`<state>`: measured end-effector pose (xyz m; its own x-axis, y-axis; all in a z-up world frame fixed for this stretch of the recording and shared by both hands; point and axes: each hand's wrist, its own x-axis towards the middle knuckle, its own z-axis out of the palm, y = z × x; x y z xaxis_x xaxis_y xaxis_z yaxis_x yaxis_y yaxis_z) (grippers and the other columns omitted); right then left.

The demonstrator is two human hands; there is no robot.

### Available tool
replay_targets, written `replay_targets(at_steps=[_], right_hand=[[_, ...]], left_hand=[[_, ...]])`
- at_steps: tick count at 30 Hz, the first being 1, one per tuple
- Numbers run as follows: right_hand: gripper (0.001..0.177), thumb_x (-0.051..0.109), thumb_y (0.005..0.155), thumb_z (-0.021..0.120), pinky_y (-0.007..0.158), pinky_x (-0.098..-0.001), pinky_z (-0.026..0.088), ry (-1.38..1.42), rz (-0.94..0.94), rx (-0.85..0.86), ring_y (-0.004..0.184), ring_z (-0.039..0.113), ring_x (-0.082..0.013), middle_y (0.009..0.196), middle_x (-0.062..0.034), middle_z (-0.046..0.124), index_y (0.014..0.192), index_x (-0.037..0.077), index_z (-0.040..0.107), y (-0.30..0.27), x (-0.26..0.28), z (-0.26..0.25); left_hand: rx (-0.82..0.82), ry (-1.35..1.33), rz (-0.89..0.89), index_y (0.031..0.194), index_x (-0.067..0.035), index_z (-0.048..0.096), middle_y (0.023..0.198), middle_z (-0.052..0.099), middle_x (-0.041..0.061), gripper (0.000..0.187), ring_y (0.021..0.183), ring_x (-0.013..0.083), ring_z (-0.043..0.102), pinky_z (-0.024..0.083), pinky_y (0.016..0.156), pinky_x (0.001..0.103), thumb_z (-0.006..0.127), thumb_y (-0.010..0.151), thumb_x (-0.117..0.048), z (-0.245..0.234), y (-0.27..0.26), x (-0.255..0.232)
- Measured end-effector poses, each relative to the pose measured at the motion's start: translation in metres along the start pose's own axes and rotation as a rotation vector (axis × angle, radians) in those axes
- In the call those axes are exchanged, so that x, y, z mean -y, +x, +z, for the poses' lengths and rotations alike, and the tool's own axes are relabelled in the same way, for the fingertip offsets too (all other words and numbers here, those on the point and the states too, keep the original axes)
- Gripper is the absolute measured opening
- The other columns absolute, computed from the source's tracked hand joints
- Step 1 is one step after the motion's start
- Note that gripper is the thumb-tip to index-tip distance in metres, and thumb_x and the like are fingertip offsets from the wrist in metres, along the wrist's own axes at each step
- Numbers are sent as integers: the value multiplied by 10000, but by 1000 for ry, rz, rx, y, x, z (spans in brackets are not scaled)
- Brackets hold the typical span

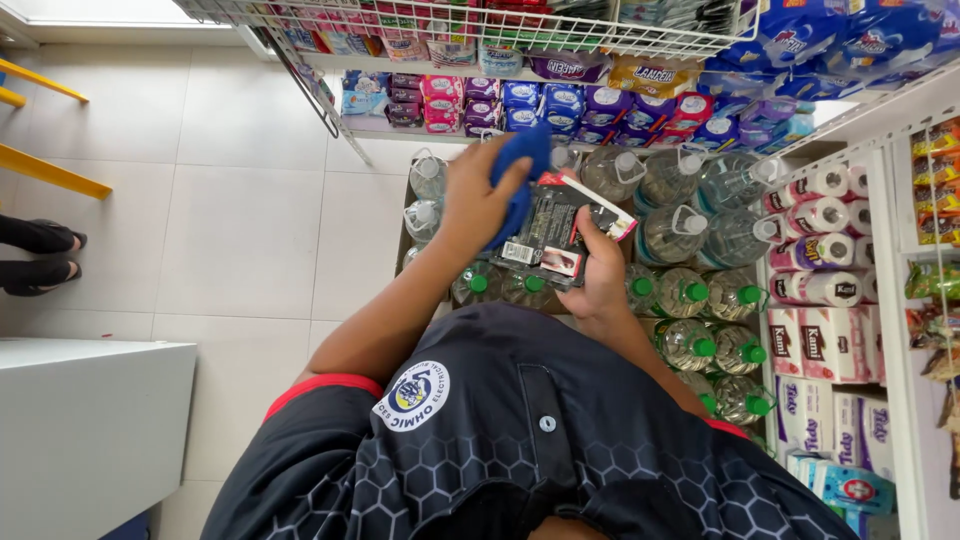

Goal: The person wipes various small packaged items with a blue cloth and places them onto a wire shelf. They repeatedly reach into a cardboard box to retrieve items, wipe them, and arrange them on the shelf among other products.

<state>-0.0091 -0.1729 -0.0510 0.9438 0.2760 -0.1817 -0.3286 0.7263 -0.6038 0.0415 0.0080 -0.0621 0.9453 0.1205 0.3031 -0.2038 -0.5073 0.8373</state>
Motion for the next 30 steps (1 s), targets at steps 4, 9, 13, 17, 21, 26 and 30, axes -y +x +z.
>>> replay_targets(at_steps=[4, 9, 13, 17, 21, 26, 30], right_hand=[[483, 269, 1090, 471, 1051, -456, 541, 3, -21, 45, 1230, 657, -271, 1420, -128, 619, 1542, 98, 455, 7, 21, -4], [445, 257, 1140, 468, 1093, -470, 521, 5, -61, 5, 1256, 644, -270, 1429, -134, 606, 1544, 71, 467, 23, 15, -41], [446, 291, 1171, 467, 1120, -447, 505, -51, -92, 25, 1282, 621, -249, 1442, -122, 591, 1554, 61, 473, 22, 24, -32], [518, 398, 1118, 427, 1109, -422, 502, -41, -92, 93, 1283, 614, -228, 1439, -102, 586, 1545, 107, 449, 22, 41, -10], [506, 258, 1098, 481, 1119, -402, 492, -80, -115, 157, 1291, 604, -219, 1457, -102, 585, 1573, 92, 428, 21, 49, -13], [509, -3, 1016, 590, 1116, -454, 513, -110, -78, 121, 1267, 634, -287, 1400, -165, 615, 1509, -13, 464, 41, 53, -46], [544, -59, 915, 618, 1080, -512, 525, -152, 42, 201, 1254, 642, -343, 1372, -209, 627, 1447, -43, 505, 52, 74, -55]], left_hand=[[-298, 3, 104, 1255, -42, 667, 1151, 684, 179, 324, 1136, 392, 631, 465, 1037, 479, 674, 993, -234, -10, -11, -4], [-164, -44, 385, 1379, -213, 637, 1454, 551, 151, 372, 1286, 356, 588, 473, 1133, 432, 513, 1047, -101, -11, -32, -34], [-17, 218, 492, 1323, -360, 659, 1539, 557, 60, 339, 1330, 293, 566, 447, 1142, 410, 658, 1005, -242, 8, -42, -67], [43, 226, 444, 1407, -181, 597, 1505, 456, 153, 795, 1333, 431, 430, 354, 1107, 576, 780, 760, -606, 13, -41, -83], [37, 119, 383, 1489, -162, 558, 1582, 408, 157, 803, 1395, 422, 410, 352, 1200, 549, 798, 831, -555, 19, -38, -73], [-40, -135, 308, 1487, -115, 560, 1555, 498, 188, 591, 1433, 367, 514, 405, 1224, 459, 749, 963, -311, 28, -32, -34], [-269, -737, -59, 1373, -7, 540, 1249, 674, 123, 459, 1142, 175, 639, 512, 1024, 304, 703, 990, -201, 27, -24, -16]])
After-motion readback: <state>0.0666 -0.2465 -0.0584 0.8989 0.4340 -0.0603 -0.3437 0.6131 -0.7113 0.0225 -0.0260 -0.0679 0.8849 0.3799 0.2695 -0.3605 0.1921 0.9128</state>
